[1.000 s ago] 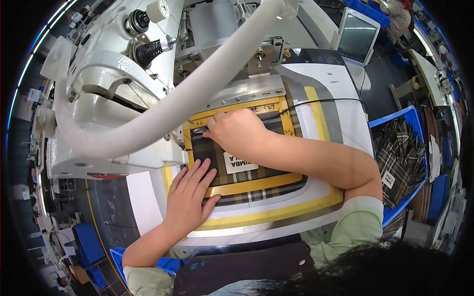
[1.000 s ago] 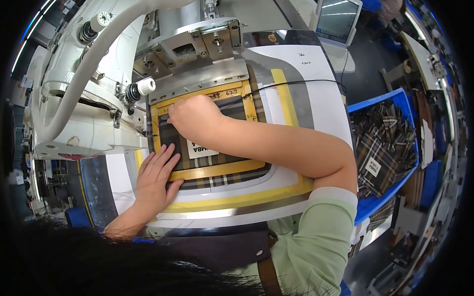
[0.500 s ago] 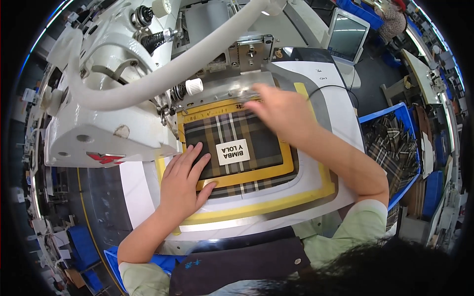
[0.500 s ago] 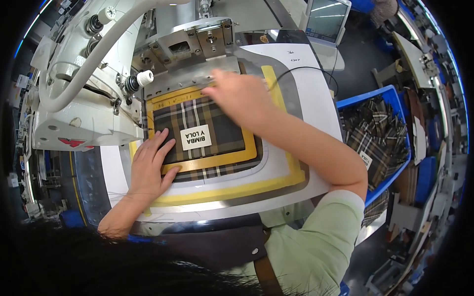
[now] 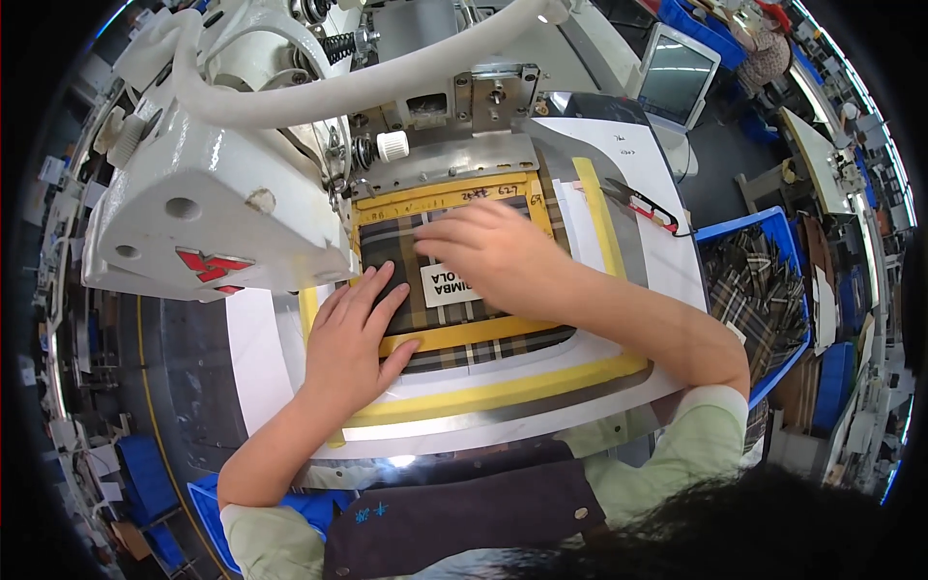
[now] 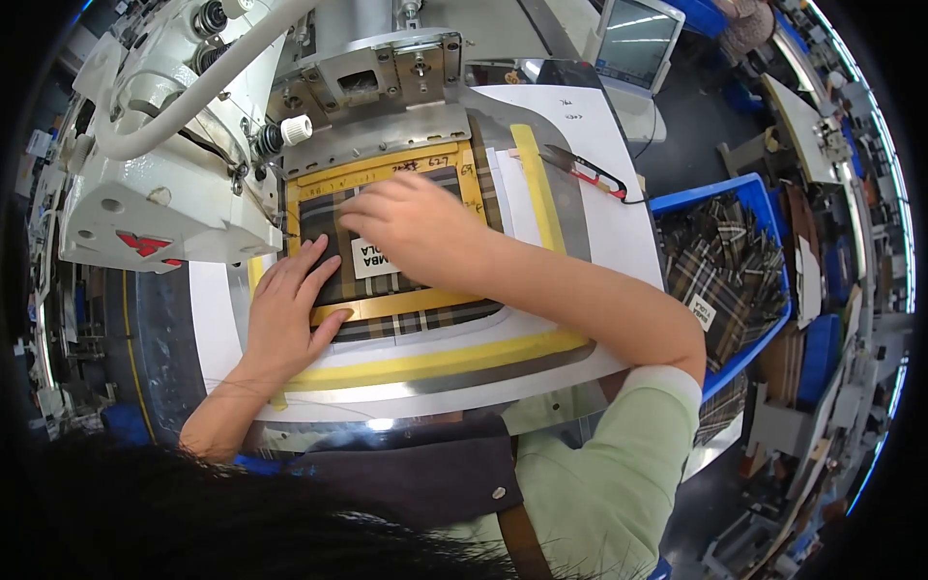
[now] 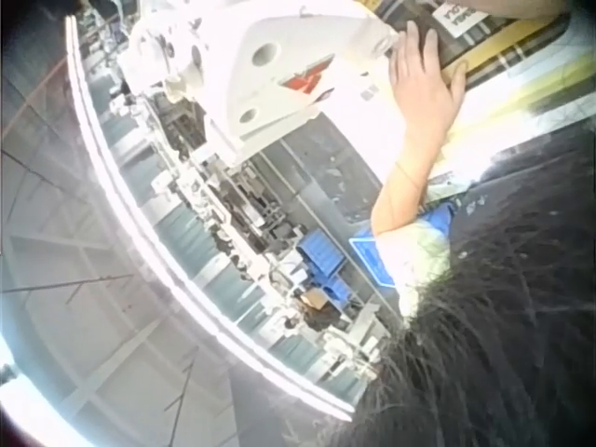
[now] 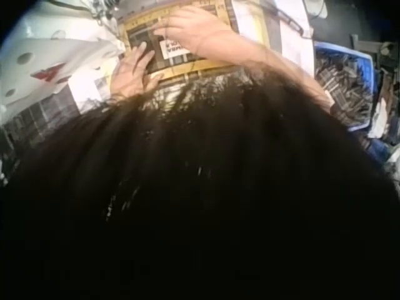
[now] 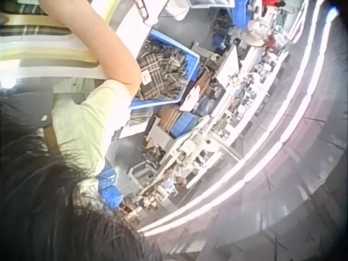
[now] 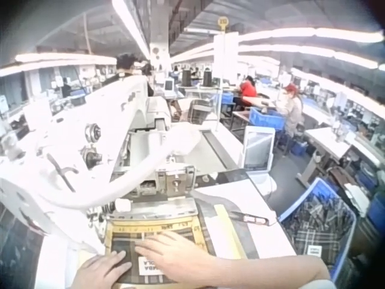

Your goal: Sewing checkered fabric panels using an automated industrial sewing machine.

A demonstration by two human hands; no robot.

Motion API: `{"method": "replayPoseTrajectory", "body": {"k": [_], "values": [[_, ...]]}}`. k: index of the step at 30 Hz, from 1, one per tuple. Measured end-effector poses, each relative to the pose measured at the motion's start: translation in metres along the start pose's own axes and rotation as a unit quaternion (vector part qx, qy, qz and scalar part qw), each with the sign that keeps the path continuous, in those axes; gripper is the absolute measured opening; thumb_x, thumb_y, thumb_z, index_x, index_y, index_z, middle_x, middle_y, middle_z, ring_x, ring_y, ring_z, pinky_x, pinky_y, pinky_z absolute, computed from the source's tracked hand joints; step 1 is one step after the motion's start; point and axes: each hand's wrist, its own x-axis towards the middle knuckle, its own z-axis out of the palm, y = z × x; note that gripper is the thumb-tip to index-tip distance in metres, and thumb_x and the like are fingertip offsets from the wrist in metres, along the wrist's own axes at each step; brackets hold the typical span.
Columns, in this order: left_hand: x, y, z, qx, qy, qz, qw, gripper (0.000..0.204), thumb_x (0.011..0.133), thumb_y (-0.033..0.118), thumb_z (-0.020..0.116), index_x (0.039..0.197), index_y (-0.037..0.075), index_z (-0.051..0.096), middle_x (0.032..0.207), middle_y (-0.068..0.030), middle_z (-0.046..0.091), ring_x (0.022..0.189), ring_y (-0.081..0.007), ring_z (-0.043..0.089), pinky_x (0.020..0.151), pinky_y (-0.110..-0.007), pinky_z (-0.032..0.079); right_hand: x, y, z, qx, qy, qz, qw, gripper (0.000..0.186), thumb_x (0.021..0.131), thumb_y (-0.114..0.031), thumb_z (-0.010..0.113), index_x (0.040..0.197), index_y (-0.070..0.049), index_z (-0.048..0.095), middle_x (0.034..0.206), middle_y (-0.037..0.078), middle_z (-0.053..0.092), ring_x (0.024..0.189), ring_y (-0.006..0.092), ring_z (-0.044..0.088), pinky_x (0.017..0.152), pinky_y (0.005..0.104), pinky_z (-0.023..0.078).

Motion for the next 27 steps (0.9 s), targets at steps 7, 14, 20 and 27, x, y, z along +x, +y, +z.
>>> {"method": "replayPoseTrajectory", "body": {"k": [7,14,20,27], "values": [[0.000,0.000,0.003,0.009,-0.011,0.004,1.000,0.050,0.081,0.033,0.066,0.123,0.008,0.055,0.137,-0.0133,0.047,0.126,-0.0305,0.046,0.103,-0.045,0.034,0.033,0.012,0.046,-0.040,-0.073,-0.048,0.995,0.036,0.081,-0.016,0.056,0.115,-0.004,0.062,0.124,0.006,0.058,0.113,0.0210,0.054,0.100,0.0355,0.039],[-0.015,0.007,0.004,0.016,0.032,0.025,0.999,0.039,0.076,0.022,0.071,0.110,0.008,0.060,0.124,-0.0102,0.056,0.117,-0.0280,0.053,0.102,-0.044,0.036,0.035,0.009,0.046,-0.081,-0.059,-0.040,0.994,0.035,0.082,-0.014,0.054,0.116,-0.006,0.061,0.125,0.004,0.057,0.113,0.0183,0.053,0.096,0.0330,0.040],[-0.015,0.006,0.005,0.013,0.033,0.014,0.999,0.038,0.075,0.020,0.071,0.109,0.006,0.060,0.123,-0.0112,0.055,0.116,-0.0302,0.053,0.101,-0.043,0.038,0.039,0.008,0.044,-0.089,-0.087,-0.038,0.992,0.036,0.082,-0.015,0.053,0.116,-0.006,0.060,0.126,0.005,0.057,0.111,0.0183,0.053,0.095,0.0334,0.040],[-0.012,0.008,0.004,0.018,0.043,0.029,0.998,0.035,0.076,0.023,0.071,0.103,0.004,0.062,0.120,-0.0129,0.056,0.114,-0.0295,0.055,0.098,-0.040,0.043,0.039,0.005,0.044,-0.123,-0.080,-0.035,0.989,0.035,0.082,-0.014,0.054,0.116,-0.006,0.059,0.125,0.004,0.057,0.111,0.0191,0.054,0.096,0.0339,0.039]]}}
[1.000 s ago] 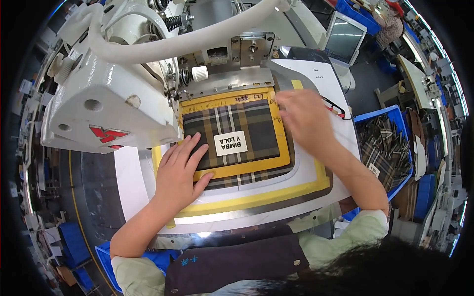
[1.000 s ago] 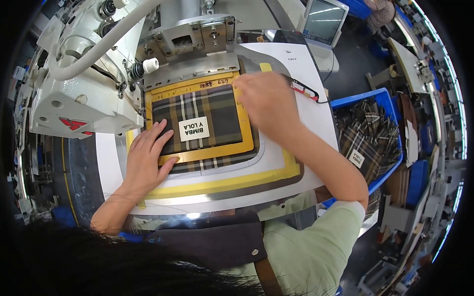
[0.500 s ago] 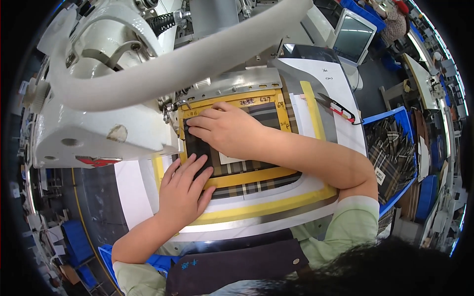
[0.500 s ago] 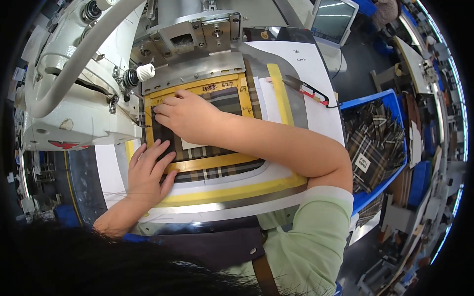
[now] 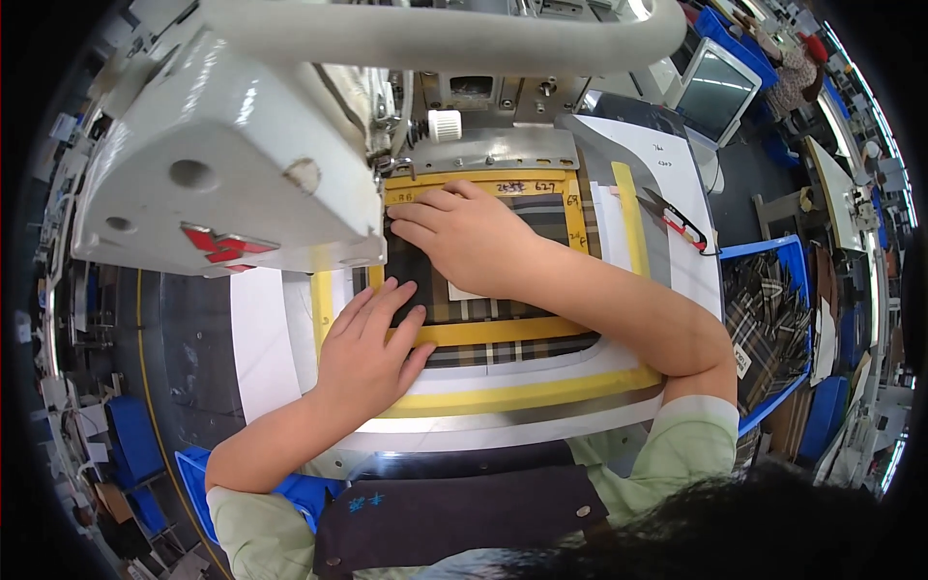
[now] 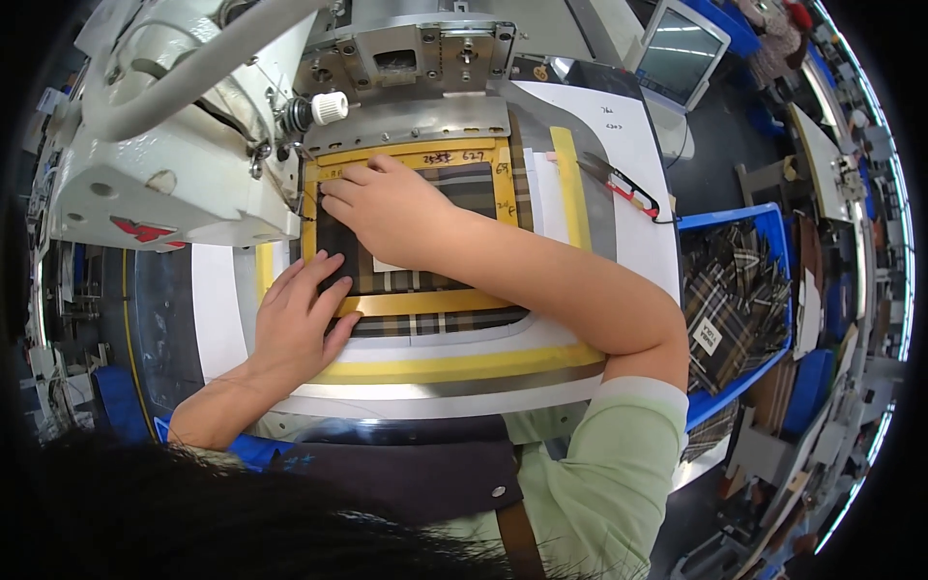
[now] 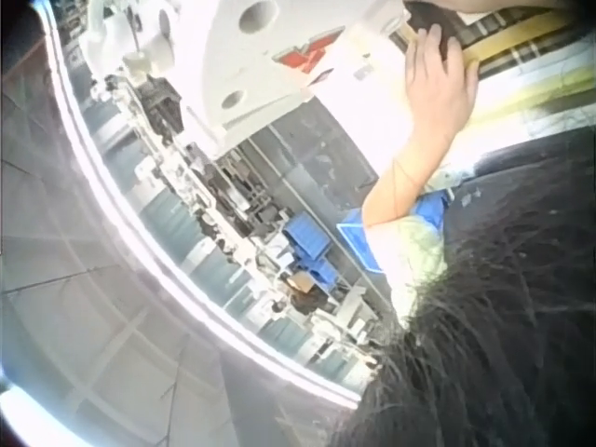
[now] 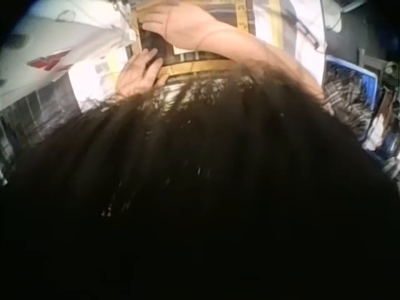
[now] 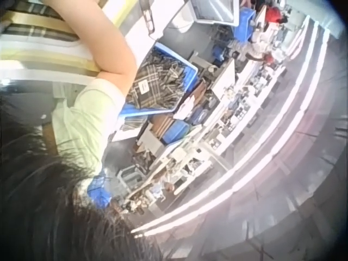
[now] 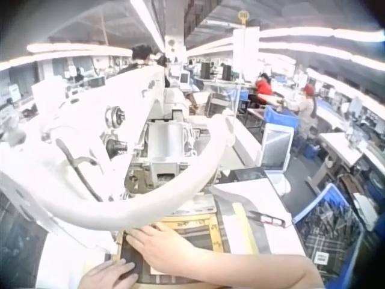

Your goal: Sewing checkered fabric panels using an automated industrial sewing machine.

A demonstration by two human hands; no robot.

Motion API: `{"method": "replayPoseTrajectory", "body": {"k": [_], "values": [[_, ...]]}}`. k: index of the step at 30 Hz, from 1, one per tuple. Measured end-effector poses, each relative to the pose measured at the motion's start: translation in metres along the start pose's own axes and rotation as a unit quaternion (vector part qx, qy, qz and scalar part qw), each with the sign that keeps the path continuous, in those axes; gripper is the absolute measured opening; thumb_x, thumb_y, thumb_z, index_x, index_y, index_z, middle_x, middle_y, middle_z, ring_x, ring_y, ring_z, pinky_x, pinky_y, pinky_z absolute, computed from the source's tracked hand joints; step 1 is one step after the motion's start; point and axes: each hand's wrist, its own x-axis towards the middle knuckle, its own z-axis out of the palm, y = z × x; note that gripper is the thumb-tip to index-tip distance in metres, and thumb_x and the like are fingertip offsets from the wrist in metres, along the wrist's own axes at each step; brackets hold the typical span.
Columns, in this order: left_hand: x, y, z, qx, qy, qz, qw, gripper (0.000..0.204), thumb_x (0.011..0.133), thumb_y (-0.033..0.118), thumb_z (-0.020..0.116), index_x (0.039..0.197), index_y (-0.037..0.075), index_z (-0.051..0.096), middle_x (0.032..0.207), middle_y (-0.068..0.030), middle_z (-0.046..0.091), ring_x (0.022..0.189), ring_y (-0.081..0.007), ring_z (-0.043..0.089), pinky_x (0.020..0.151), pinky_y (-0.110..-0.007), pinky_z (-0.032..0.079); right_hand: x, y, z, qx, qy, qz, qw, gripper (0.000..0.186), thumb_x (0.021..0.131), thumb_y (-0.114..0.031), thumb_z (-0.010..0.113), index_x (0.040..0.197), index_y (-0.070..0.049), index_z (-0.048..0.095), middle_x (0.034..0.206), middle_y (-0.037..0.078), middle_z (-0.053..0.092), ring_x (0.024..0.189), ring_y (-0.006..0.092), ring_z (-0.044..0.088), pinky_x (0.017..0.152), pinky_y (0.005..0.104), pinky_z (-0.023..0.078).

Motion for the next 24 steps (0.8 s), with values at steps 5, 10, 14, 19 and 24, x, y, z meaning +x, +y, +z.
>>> {"method": "replayPoseTrajectory", "body": {"k": [5,10,14,19,24], "values": [[-0.0038,0.0006,0.0011,-0.011,0.005,-0.011,1.000,0.037,0.075,0.021,0.072,0.106,0.005,0.061,0.121,-0.0125,0.055,0.116,-0.0300,0.053,0.098,-0.043,0.043,-0.0010,0.0009,0.0025,0.061,0.029,0.016,0.998,0.029,0.084,-0.015,0.058,0.111,-0.008,0.060,0.120,0.002,0.059,0.109,0.0199,0.055,0.098,0.0361,0.039],[-0.0024,-0.0015,0.0015,0.003,0.003,0.010,1.000,0.035,0.077,0.026,0.071,0.102,0.004,0.062,0.120,-0.0137,0.055,0.115,-0.0294,0.054,0.098,-0.040,0.042,-0.0019,-0.0004,-0.0031,0.058,0.019,0.021,0.998,0.025,0.083,-0.015,0.059,0.107,-0.008,0.061,0.114,0.003,0.060,0.108,0.0201,0.055,0.098,0.0371,0.040],[-0.0009,-0.0052,0.0008,-0.034,-0.008,0.001,0.999,0.038,0.074,0.022,0.072,0.106,0.005,0.059,0.122,-0.0143,0.054,0.118,-0.0325,0.051,0.098,-0.046,0.043,-0.0010,0.0008,-0.0044,0.059,0.025,0.017,0.998,0.020,0.082,-0.014,0.060,0.101,-0.008,0.060,0.110,0.004,0.060,0.106,0.0212,0.055,0.097,0.0378,0.040],[0.0017,-0.0065,0.0017,-0.046,-0.012,0.000,0.999,0.038,0.074,0.022,0.072,0.105,0.005,0.058,0.126,-0.0179,0.050,0.119,-0.0355,0.049,0.098,-0.047,0.042,-0.0005,0.0032,-0.0040,0.057,0.030,0.010,0.998,0.019,0.081,-0.014,0.060,0.098,-0.007,0.061,0.107,0.005,0.061,0.104,0.0216,0.056,0.095,0.0382,0.041],[0.0027,-0.0071,0.0007,-0.043,-0.022,0.003,0.999,0.040,0.074,0.023,0.072,0.106,0.005,0.057,0.128,-0.0187,0.048,0.119,-0.0366,0.049,0.096,-0.046,0.043,-0.0016,0.0035,-0.0010,0.068,0.050,0.012,0.996,0.020,0.079,-0.013,0.061,0.098,-0.007,0.061,0.106,0.004,0.061,0.103,0.0212,0.056,0.094,0.0378,0.041]]}}
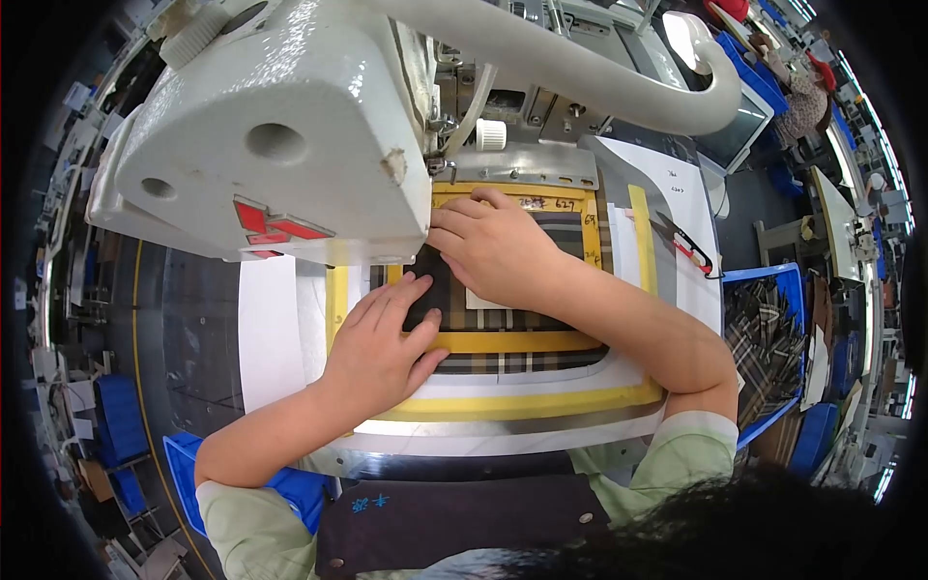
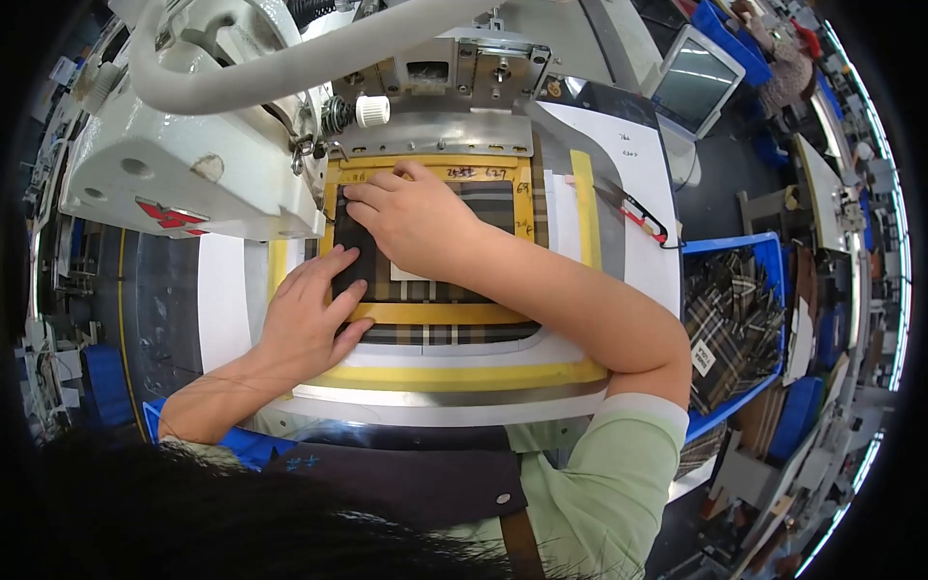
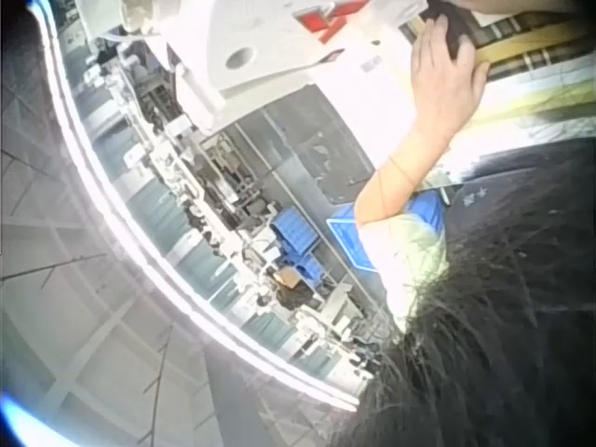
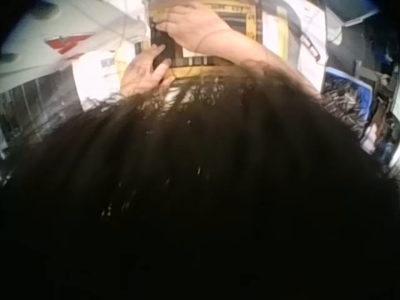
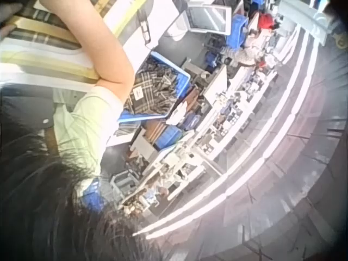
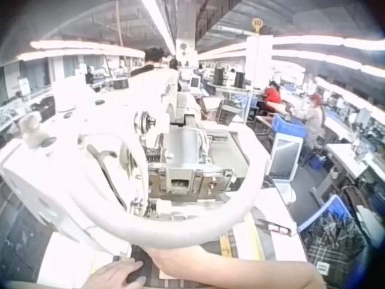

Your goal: Sewing checkered fabric panels using an automated industrial sewing machine.

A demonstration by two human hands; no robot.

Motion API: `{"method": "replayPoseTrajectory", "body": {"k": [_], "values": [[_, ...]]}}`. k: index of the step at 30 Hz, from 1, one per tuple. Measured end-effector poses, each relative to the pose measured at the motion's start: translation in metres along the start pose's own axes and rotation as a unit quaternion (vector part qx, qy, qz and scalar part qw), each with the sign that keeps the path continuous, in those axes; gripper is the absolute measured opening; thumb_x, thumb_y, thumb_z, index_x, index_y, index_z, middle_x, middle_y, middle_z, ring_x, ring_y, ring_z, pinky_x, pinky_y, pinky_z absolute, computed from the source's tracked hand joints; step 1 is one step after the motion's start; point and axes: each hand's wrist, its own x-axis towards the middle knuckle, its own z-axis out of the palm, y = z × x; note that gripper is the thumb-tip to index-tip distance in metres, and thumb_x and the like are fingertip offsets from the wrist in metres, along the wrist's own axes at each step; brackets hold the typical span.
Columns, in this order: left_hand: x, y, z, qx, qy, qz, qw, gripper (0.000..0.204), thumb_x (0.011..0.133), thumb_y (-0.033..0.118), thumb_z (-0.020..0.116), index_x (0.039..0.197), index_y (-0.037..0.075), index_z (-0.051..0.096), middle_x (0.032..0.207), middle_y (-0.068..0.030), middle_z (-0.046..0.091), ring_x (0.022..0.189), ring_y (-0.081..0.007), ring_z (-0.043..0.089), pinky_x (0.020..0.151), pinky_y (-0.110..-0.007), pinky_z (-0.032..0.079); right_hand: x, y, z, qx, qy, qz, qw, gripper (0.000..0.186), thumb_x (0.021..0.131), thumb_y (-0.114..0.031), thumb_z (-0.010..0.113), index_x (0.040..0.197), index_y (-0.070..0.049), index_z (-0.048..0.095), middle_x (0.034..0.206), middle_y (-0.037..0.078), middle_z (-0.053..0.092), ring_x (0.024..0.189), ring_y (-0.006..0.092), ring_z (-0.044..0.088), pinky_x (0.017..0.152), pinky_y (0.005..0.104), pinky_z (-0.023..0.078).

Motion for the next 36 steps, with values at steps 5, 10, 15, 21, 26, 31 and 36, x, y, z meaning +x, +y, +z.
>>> {"method": "replayPoseTrajectory", "body": {"k": [5,10,15,21,26,31,36], "values": [[-0.001,0.000,-0.003,-0.001,-0.009,0.001,1.000,0.041,0.073,0.023,0.073,0.106,0.004,0.057,0.128,-0.0190,0.048,0.117,-0.0369,0.050,0.094,-0.046,0.044,-0.001,-0.005,-0.003,-0.018,-0.046,0.006,0.999,0.033,0.079,-0.014,0.057,0.111,-0.006,0.062,0.123,0.005,0.059,0.110,0.0184,0.055,0.098,0.0370,0.037],[-0.002,0.002,-0.006,0.012,-0.016,-0.003,1.000,0.035,0.078,0.028,0.071,0.102,0.007,0.059,0.126,-0.0178,0.050,0.118,-0.0336,0.050,0.097,-0.043,0.042,-0.001,-0.008,-0.002,-0.024,-0.027,0.005,0.999,0.031,0.078,-0.013,0.058,0.109,-0.007,0.062,0.117,0.004,0.060,0.107,0.0182,0.056,0.096,0.0372,0.039],[-0.008,0.006,-0.012,0.022,-0.025,-0.004,0.999,0.035,0.077,0.030,0.071,0.101,0.007,0.059,0.125,-0.0172,0.052,0.118,-0.0326,0.051,0.097,-0.043,0.042,-0.001,-0.016,-0.001,-0.031,0.002,0.000,1.000,0.033,0.077,-0.012,0.059,0.109,-0.007,0.063,0.114,0.004,0.062,0.106,0.0181,0.057,0.094,0.0367,0.041],[-0.013,0.008,-0.016,0.023,-0.043,-0.008,0.999,0.036,0.076,0.032,0.071,0.099,0.008,0.060,0.125,-0.0163,0.052,0.118,-0.0311,0.051,0.097,-0.042,0.042,-0.003,-0.022,0.000,0.003,0.004,0.011,1.000,0.035,0.075,-0.011,0.060,0.110,-0.005,0.064,0.120,0.004,0.061,0.106,0.0181,0.057,0.093,0.0367,0.042],[-0.016,0.011,-0.016,0.036,-0.026,-0.007,0.999,0.035,0.076,0.032,0.071,0.099,0.008,0.060,0.126,-0.0160,0.052,0.118,-0.0303,0.051,0.098,-0.043,0.041,-0.003,-0.026,-0.004,0.007,-0.012,0.017,1.000,0.032,0.080,-0.012,0.062,0.111,-0.008,0.064,0.124,0.004,0.058,0.108,0.0183,0.056,0.092,0.0366,0.042],[-0.012,0.010,-0.020,-0.004,-0.048,-0.002,0.999,0.042,0.073,0.027,0.074,0.107,0.007,0.058,0.129,-0.0146,0.049,0.122,-0.0312,0.048,0.102,-0.045,0.037,-0.018,-0.019,-0.022,0.061,-0.036,0.054,0.996,0.034,0.084,-0.019,0.063,0.116,-0.009,0.060,0.127,0.005,0.056,0.110,0.0211,0.055,0.095,0.0390,0.040],[0.004,-0.007,-0.015,-0.061,-0.031,-0.007,0.998,0.052,0.076,0.023,0.072,0.120,0.004,0.052,0.133,-0.0146,0.047,0.123,-0.0327,0.046,0.103,-0.046,0.036,-0.063,-0.016,-0.057,0.033,-0.080,0.149,0.985,0.045,0.084,-0.027,0.065,0.123,-0.007,0.055,0.133,0.008,0.052,0.117,0.0255,0.051,0.099,0.0434,0.038]]}}
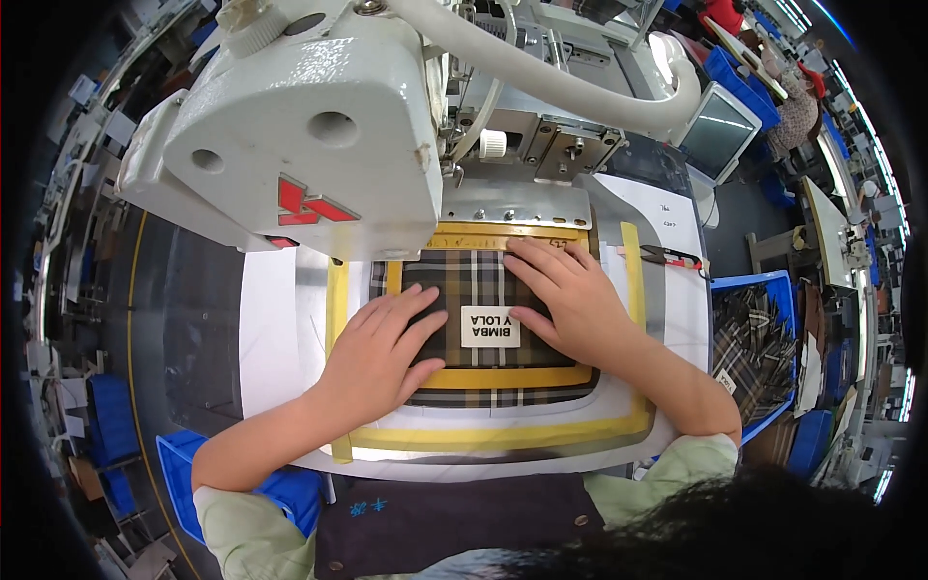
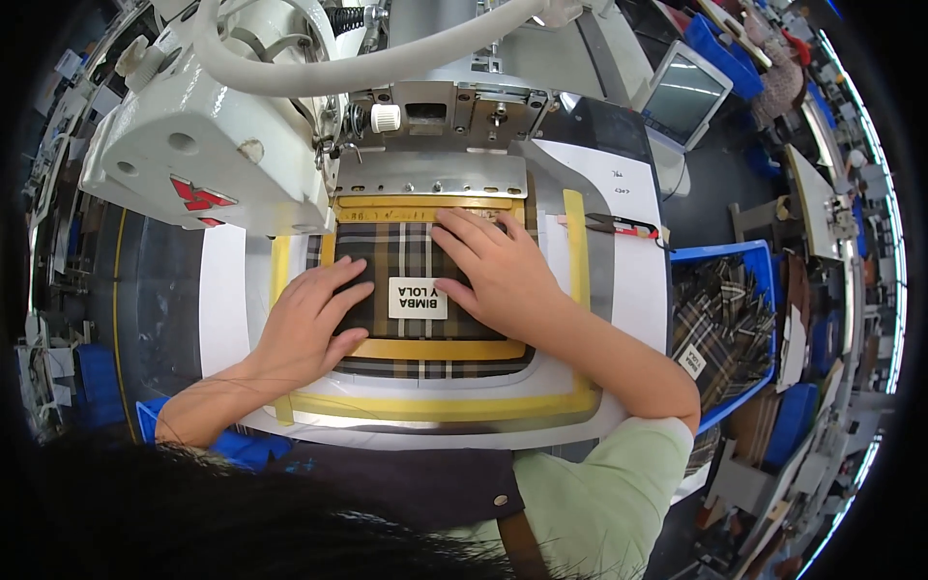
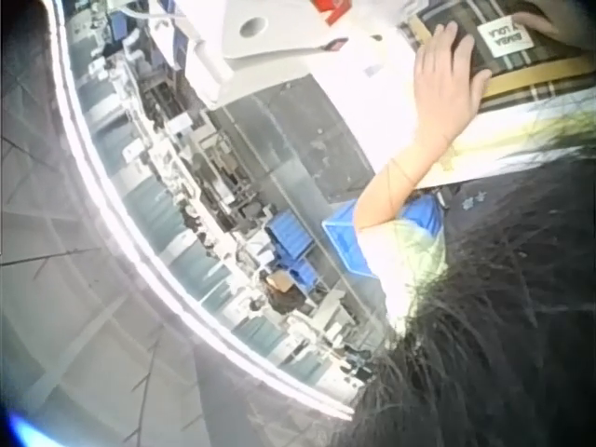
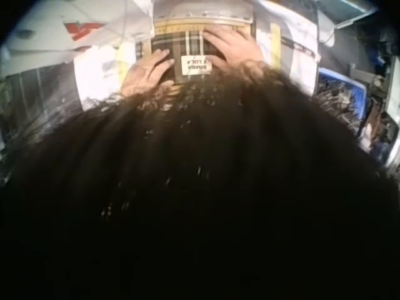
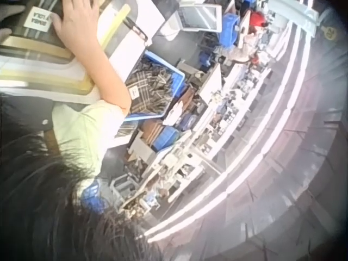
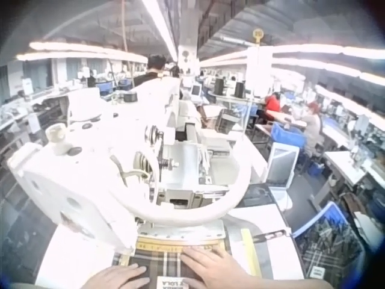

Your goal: Sewing checkered fabric panels using an automated industrial sewing machine.

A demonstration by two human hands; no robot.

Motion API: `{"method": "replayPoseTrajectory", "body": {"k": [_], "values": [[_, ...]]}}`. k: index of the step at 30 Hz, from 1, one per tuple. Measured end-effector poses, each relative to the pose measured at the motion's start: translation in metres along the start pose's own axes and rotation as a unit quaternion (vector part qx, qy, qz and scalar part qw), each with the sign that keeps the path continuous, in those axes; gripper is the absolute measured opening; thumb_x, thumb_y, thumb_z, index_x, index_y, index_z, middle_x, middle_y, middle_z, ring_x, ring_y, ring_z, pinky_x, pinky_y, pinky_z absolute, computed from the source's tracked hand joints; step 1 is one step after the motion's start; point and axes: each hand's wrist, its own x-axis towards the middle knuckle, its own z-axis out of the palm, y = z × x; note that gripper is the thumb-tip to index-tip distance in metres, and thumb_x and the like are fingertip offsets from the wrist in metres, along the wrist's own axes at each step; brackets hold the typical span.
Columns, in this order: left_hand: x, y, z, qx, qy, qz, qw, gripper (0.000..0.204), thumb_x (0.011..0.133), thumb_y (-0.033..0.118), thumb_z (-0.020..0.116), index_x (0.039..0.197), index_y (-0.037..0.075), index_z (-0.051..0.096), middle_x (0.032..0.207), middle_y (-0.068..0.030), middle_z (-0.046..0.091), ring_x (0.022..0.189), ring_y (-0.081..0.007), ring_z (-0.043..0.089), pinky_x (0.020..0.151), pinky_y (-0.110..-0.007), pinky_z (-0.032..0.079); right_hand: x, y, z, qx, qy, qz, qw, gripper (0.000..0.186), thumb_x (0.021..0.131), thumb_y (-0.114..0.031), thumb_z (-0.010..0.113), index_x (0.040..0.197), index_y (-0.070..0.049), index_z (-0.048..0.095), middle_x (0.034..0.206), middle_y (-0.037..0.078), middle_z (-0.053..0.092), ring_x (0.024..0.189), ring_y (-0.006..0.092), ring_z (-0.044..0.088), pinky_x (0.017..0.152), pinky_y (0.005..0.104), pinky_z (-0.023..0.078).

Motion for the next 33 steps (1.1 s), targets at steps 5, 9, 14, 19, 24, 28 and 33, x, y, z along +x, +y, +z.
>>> {"method": "replayPoseTrajectory", "body": {"k": [5,9,14,19,24,28,33], "values": [[0.036,-0.009,0.009,0.044,0.015,0.029,0.998,0.054,0.085,0.032,0.064,0.126,0.002,0.049,0.136,-0.0161,0.045,0.125,-0.0327,0.044,0.104,-0.042,0.035,-0.039,-0.003,-0.001,-0.096,-0.006,0.085,0.992,0.058,0.083,-0.035,0.066,0.130,-0.005,0.049,0.141,0.011,0.044,0.131,0.0277,0.041,0.103,0.0468,0.033],[0.041,-0.012,0.005,0.045,-0.029,0.029,0.998,0.062,0.079,0.038,0.068,0.126,0.003,0.050,0.138,-0.0141,0.044,0.127,-0.0326,0.042,0.105,-0.045,0.033,-0.046,-0.006,-0.001,-0.133,-0.009,0.094,0.987,0.059,0.083,-0.041,0.064,0.129,-0.006,0.051,0.139,0.011,0.046,0.130,0.0262,0.042,0.103,0.0499,0.032],[0.050,-0.007,0.010,0.031,-0.031,0.053,0.998,0.063,0.078,0.040,0.069,0.128,0.006,0.051,0.139,-0.0134,0.043,0.126,-0.0331,0.042,0.103,-0.046,0.035,-0.046,-0.008,0.001,-0.151,0.019,0.108,0.982,0.057,0.083,-0.043,0.064,0.125,-0.004,0.055,0.135,0.009,0.050,0.126,0.0268,0.044,0.105,0.0515,0.028],[0.057,-0.005,0.020,0.042,-0.022,0.075,0.996,0.063,0.079,0.042,0.068,0.128,0.006,0.051,0.140,-0.0135,0.043,0.125,-0.0345,0.042,0.103,-0.046,0.035,-0.042,-0.004,0.002,-0.162,0.029,0.113,0.980,0.055,0.083,-0.042,0.064,0.121,-0.002,0.057,0.133,0.008,0.051,0.125,0.0280,0.044,0.106,0.0520,0.027],[0.059,-0.007,0.021,0.039,-0.013,0.074,0.996,0.066,0.075,0.036,0.072,0.130,0.007,0.050,0.143,-0.0122,0.041,0.126,-0.0349,0.041,0.102,-0.046,0.036,-0.040,-0.004,0.005,-0.169,0.032,0.116,0.978,0.055,0.083,-0.042,0.064,0.120,-0.002,0.058,0.132,0.008,0.052,0.125,0.0277,0.044,0.106,0.0522,0.026],[0.057,-0.009,0.019,0.011,-0.008,0.080,0.997,0.064,0.076,0.036,0.071,0.129,0.008,0.051,0.141,-0.0133,0.043,0.126,-0.0335,0.042,0.102,-0.046,0.036,-0.039,-0.004,0.002,-0.160,0.041,0.114,0.980,0.054,0.081,-0.041,0.066,0.119,-0.003,0.058,0.128,0.007,0.055,0.122,0.0266,0.046,0.107,0.0520,0.025],[0.051,-0.010,0.018,-0.002,-0.019,0.098,0.995,0.059,0.079,0.036,0.070,0.129,0.011,0.052,0.141,-0.0122,0.044,0.128,-0.0335,0.041,0.104,-0.048,0.035,-0.036,-0.002,-0.004,-0.152,0.035,0.118,0.981,0.053,0.079,-0.038,0.067,0.118,-0.004,0.057,0.123,0.007,0.057,0.115,0.0256,0.049,0.107,0.0523,0.025]]}}
